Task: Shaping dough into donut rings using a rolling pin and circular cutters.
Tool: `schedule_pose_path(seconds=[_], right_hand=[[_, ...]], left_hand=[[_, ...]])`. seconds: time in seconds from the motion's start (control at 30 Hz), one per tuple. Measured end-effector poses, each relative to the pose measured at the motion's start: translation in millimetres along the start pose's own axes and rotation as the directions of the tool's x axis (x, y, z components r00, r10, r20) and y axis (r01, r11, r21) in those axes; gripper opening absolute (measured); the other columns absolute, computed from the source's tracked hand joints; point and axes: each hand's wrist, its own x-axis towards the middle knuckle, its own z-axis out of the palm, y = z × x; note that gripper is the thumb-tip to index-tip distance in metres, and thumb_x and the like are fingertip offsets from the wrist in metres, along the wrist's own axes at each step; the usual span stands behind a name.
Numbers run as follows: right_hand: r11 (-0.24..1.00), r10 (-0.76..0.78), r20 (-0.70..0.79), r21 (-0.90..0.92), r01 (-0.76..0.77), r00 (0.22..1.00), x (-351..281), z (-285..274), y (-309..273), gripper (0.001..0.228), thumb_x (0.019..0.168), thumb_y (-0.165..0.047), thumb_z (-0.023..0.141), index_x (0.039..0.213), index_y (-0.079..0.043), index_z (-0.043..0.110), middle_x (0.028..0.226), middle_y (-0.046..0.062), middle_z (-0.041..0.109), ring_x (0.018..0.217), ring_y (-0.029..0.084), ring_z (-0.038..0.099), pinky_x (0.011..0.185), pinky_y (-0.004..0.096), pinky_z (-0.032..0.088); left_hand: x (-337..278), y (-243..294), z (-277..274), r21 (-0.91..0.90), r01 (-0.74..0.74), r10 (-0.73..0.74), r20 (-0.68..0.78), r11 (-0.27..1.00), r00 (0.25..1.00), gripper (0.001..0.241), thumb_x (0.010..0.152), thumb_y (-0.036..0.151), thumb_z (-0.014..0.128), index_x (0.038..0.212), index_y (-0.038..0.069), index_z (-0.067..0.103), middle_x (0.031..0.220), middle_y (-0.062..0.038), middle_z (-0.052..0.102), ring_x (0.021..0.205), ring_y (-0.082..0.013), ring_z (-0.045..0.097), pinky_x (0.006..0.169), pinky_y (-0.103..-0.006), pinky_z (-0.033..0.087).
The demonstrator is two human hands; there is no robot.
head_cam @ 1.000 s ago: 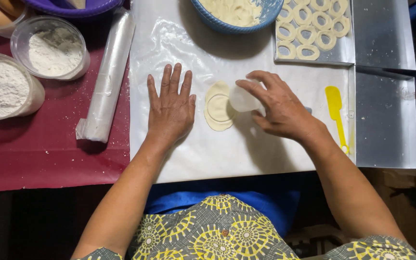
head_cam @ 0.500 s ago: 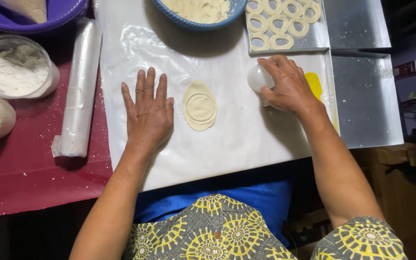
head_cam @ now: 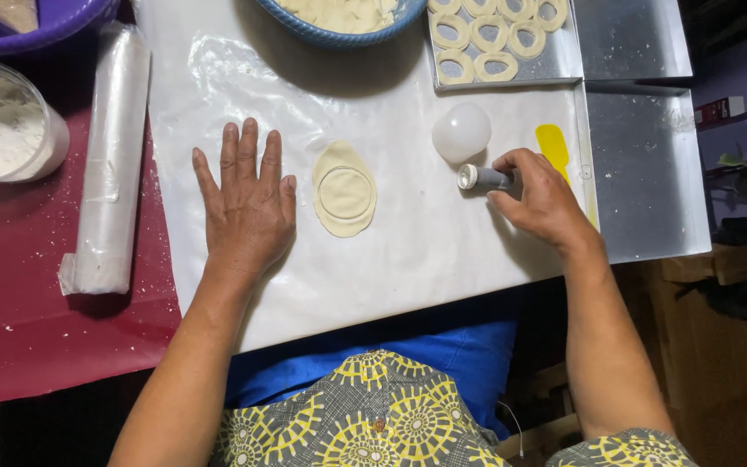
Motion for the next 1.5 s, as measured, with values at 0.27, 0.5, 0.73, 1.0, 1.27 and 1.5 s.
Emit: schedule_pose_path(seconds=[0.27, 0.5, 0.73, 1.0, 1.27, 1.5], right_hand=[[0.98, -0.183, -0.178, 0.042, 0.193, 0.967, -18.3, 0.2, -22.8, 0.027, 0.087, -0.003, 0.073, 0.112, -0.002, 0.066, 0.11, 0.014, 0.068, 0.097, 0.026, 0.069, 0.085, 0.037, 0.056], [0.932, -0.343, -0.206, 0.046, 0.359, 0.917, -9.1, 0.1, -65.7, 0.033, 0.091, 0.0, 0.077, 0.122, -0.001, 0.066, 0.116, 0.015, 0.069, 0.099, 0.025, 0.072, 0.084, 0.035, 0.06], [0.878, -0.443, -0.137, 0.132, 0.46, 0.886, 9.9, 15.4, -118.2, 0.034, 0.09, 0.001, 0.079, 0.121, -0.001, 0.065, 0.111, 0.014, 0.07, 0.094, 0.025, 0.072, 0.078, 0.035, 0.06], [0.805, -0.586, -0.035, 0.084, 0.587, 0.81, 23.3, 27.0, -153.6, 0.035, 0.089, 0.003, 0.076, 0.121, -0.001, 0.064, 0.116, 0.014, 0.069, 0.102, 0.033, 0.072, 0.083, 0.04, 0.059], [0.816, -0.577, 0.042, 0.051, 0.575, 0.815, 29.3, 30.8, -161.1, 0.032, 0.09, -0.001, 0.075, 0.121, -0.001, 0.065, 0.118, 0.014, 0.07, 0.1, 0.031, 0.073, 0.083, 0.037, 0.062], [0.816, -0.578, 0.059, 0.033, 0.577, 0.814, 31.2, 33.3, -162.0, 0.034, 0.089, 0.0, 0.075, 0.121, 0.0, 0.065, 0.117, 0.014, 0.07, 0.099, 0.031, 0.074, 0.082, 0.037, 0.062]], left_hand=[[0.4, -0.7, 0.4, 0.0, 0.008, -0.008, 0.015, 1.0, 1.0, 0.059, 0.107, 0.032, 0.044, 0.16, 0.006, 0.037, 0.171, -0.017, 0.019, 0.159, -0.031, 0.008, 0.124, -0.0616, -0.004], [-0.5, 3.5, -6.5, 0.001, 0.03, -0.03, 0.019, 1.0, 0.999, 0.058, 0.108, 0.032, 0.042, 0.159, 0.006, 0.037, 0.17, -0.017, 0.019, 0.158, -0.0298, 0.006, 0.124, -0.061, -0.004], [-1.4, -0.7, -0.3, 0.008, 0.015, -0.015, -0.006, 1.0, 1.0, 0.056, 0.109, 0.032, 0.042, 0.159, 0.007, 0.037, 0.169, -0.017, 0.02, 0.158, -0.0292, 0.006, 0.124, -0.061, -0.004], [-1.2, -4.7, 4.5, 0.001, -0.001, 0.001, -0.042, 1.0, 0.999, 0.058, 0.108, 0.033, 0.044, 0.159, 0.007, 0.038, 0.169, -0.017, 0.021, 0.158, -0.0287, 0.007, 0.124, -0.0612, -0.003], [-3.1, -4.6, 2.2, -0.007, -0.01, 0.01, -0.043, 1.0, 0.999, 0.058, 0.108, 0.034, 0.046, 0.159, 0.006, 0.04, 0.169, -0.018, 0.022, 0.158, -0.0287, 0.007, 0.125, -0.0614, -0.003], [-2.8, -6.3, 4.3, 0.009, -0.03, 0.031, -0.056, 0.999, 0.998, 0.057, 0.11, 0.034, 0.043, 0.159, 0.007, 0.039, 0.169, -0.018, 0.022, 0.158, -0.0295, 0.007, 0.124, -0.0616, -0.003]])
